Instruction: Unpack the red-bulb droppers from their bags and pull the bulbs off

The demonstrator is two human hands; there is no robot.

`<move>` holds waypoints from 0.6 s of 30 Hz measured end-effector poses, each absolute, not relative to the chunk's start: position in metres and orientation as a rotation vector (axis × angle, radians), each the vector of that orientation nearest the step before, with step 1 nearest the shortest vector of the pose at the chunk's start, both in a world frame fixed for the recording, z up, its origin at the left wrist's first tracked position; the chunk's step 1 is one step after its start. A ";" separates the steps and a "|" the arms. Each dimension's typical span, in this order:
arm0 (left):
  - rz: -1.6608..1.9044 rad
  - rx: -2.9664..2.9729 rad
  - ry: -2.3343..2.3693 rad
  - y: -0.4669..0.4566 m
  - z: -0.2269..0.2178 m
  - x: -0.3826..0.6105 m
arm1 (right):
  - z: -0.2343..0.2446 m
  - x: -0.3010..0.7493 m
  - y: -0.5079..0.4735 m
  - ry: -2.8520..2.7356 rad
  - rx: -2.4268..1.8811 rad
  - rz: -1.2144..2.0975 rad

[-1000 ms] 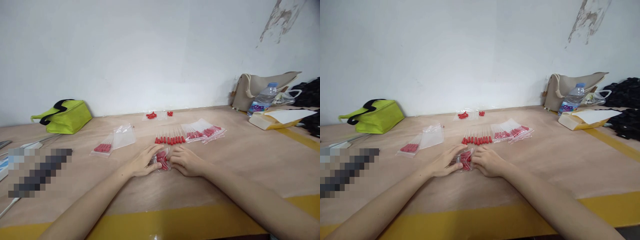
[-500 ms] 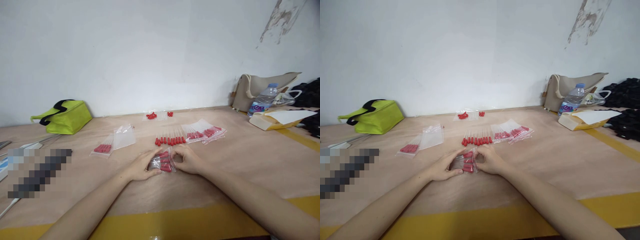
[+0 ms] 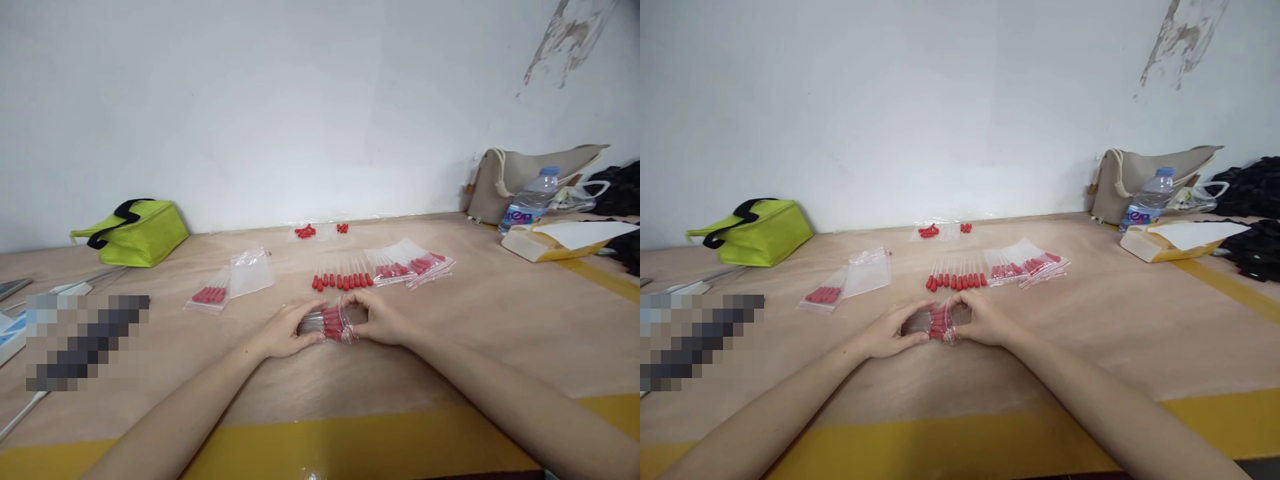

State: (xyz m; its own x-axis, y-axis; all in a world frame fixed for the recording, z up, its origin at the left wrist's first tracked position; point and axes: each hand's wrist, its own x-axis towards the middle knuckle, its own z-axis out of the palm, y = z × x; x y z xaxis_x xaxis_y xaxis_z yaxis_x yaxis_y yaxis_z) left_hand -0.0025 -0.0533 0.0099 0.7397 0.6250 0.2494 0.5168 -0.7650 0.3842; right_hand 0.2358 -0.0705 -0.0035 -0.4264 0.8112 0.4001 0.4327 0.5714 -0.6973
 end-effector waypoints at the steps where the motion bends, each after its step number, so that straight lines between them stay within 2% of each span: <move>1: 0.554 2.654 0.880 -0.054 0.010 -0.002 | -0.004 0.235 -0.070 -2.045 -1.030 0.676; 5: 0.618 2.654 0.841 -0.054 0.011 0.001 | -0.009 0.232 -0.066 -1.975 -1.127 0.812; 14: 0.707 2.639 0.855 -0.053 0.009 0.005 | -0.010 0.217 -0.069 -1.866 -0.949 1.058; 18: 0.684 2.623 0.880 -0.052 0.009 0.005 | -0.002 0.219 -0.071 -1.990 -0.959 0.884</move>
